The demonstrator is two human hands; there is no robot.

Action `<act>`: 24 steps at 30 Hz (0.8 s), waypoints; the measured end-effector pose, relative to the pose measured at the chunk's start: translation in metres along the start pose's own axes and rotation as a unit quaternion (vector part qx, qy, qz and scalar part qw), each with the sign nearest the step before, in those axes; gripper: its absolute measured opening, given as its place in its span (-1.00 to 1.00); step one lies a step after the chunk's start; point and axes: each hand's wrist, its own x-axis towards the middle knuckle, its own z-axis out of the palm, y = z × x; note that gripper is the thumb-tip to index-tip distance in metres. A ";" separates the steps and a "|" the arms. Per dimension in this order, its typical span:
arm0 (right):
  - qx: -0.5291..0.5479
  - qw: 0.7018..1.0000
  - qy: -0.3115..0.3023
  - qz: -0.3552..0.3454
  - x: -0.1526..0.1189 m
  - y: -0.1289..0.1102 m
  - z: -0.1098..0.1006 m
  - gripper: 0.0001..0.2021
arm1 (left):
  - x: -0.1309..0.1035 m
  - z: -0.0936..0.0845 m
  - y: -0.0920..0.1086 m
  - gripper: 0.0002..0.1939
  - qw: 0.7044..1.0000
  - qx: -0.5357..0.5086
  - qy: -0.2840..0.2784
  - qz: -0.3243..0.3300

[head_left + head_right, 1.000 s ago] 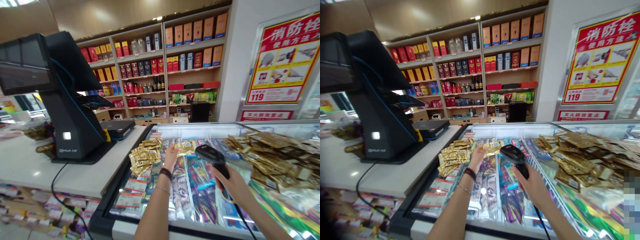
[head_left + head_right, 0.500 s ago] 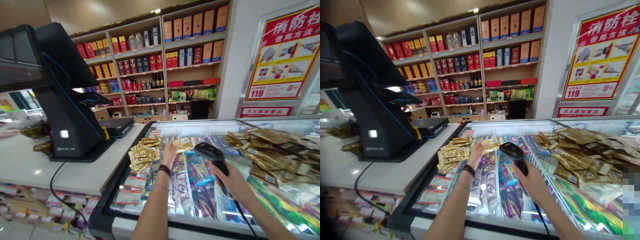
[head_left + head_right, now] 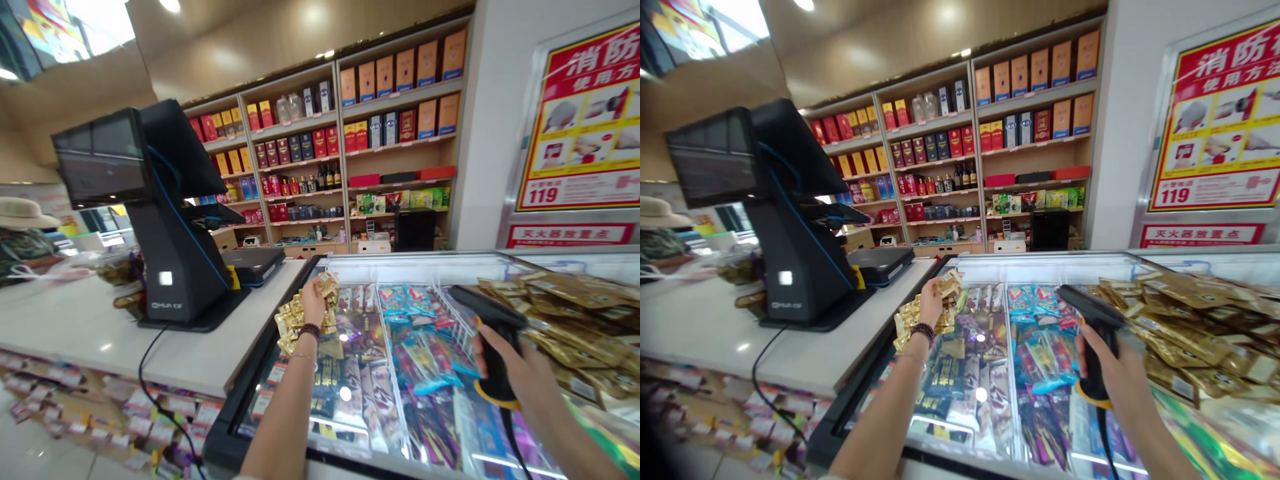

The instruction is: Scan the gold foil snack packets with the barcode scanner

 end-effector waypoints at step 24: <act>0.149 0.934 0.310 -0.097 -0.016 -0.023 -0.166 -0.41 | -0.062 0.139 0.117 -0.69 0.947 -0.001 -0.245 0.208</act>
